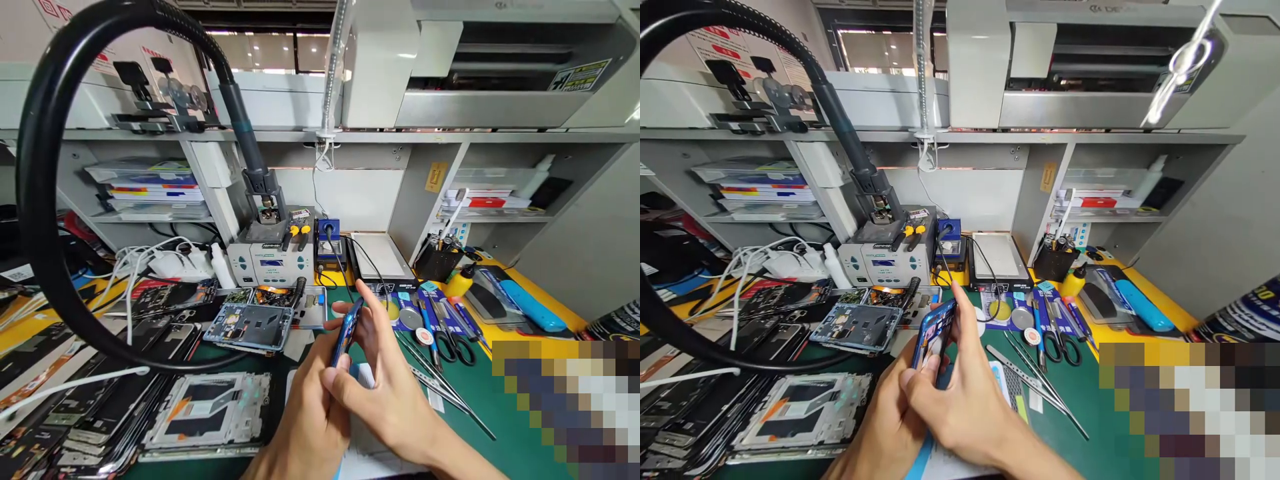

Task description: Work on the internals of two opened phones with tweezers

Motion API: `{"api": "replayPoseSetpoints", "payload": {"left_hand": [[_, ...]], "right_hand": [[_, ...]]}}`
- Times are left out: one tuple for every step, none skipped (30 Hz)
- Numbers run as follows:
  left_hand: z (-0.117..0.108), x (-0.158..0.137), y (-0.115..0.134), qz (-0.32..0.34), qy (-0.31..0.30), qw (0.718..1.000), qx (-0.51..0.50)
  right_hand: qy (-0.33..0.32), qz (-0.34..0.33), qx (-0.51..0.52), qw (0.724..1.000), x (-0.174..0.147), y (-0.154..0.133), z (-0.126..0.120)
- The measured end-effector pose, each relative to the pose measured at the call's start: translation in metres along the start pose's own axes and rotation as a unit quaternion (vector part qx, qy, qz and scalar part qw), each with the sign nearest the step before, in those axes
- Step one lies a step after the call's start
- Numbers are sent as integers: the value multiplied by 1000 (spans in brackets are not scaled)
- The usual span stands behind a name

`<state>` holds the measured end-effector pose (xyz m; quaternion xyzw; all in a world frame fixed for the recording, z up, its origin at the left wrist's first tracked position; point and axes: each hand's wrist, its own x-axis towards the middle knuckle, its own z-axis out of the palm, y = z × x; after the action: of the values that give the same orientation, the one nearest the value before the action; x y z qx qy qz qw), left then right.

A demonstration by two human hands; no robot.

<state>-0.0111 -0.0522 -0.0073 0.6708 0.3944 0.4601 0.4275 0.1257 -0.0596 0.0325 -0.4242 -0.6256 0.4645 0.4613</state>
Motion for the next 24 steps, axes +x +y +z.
{"api": "replayPoseSetpoints", "payload": {"left_hand": [[0, 0, 1, 3, -2, 1000, -2], [0, 1, 3, 6, -5, 1000, -3], [0, 1, 5, 7, -8, 1000, -3], [-1, 1, 7, 7, -11, 1000, -3], [-1, 2, 8, 7, -14, 1000, -1], [-2, 2, 9, 7, -18, 1000, 1], [-2, 2, 10, 7, -23, 1000, 3], [-3, 2, 11, 7, -27, 1000, 4], [-3, 2, 12, 8, -31, 999, 4], [-4, 2, 12, 9, -33, 999, 4], [-4, 2, 12, 8, -34, 999, 4], [-4, 2, 12, 6, -35, 999, 3], [-4, 2, 12, 4, -35, 999, 3], [-4, 1, 13, 3, -36, 999, 3], [-4, 1, 13, 3, -37, 999, 3], [-4, 1, 13, 6, -37, 999, 5], [-3, 1, 13, 10, -35, 999, 8], [-3, 1, 14, 14, -33, 999, 13], [-3, 1, 14, 18, -31, 999, 19], [-3, 1, 14, 20, -30, 999, 25], [-3, 0, 14, 21, -31, 999, 31], [-3, 0, 14, 23, -30, 999, 36], [-3, 0, 14, 23, -30, 999, 39], [-3, -1, 14, 25, -28, 998, 42]], "right_hand": [[-2, 1, 4, 1000, 0, 0, 0], [-5, 2, 8, 1000, 0, 0, 0], [-8, 2, 10, 1000, 0, 1, 0], [-12, 3, 10, 1000, 0, 1, 0], [-15, 3, 7, 1000, 0, 2, 0], [-17, 2, 1, 1000, 1, 3, -1], [-19, 3, -7, 1000, 1, 4, -1], [-20, 3, -15, 1000, 2, 6, -2], [-20, 5, -21, 1000, 3, 8, -2], [-18, 5, -24, 1000, 4, 11, -2], [-16, 4, -25, 1000, 4, 14, -3], [-13, 1, -26, 1000, 5, 16, -3], [-10, -3, -28, 1000, 5, 19, -3], [-8, -7, -32, 999, 5, 21, -2], [-5, -11, -36, 999, 5, 22, -2], [-2, -11, -39, 999, 5, 23, -2], [2, -8, -40, 999, 5, 22, -2], [7, -3, -36, 999, 5, 21, -2], [12, 4, -30, 999, 5, 20, -1], [17, 11, -24, 1000, 5, 18, -1], [24, 16, -18, 999, 5, 16, -2], [29, 19, -15, 999, 6, 15, -2], [34, 20, -15, 999, 6, 14, -2], [39, 22, -17, 999, 7, 13, -2]]}}
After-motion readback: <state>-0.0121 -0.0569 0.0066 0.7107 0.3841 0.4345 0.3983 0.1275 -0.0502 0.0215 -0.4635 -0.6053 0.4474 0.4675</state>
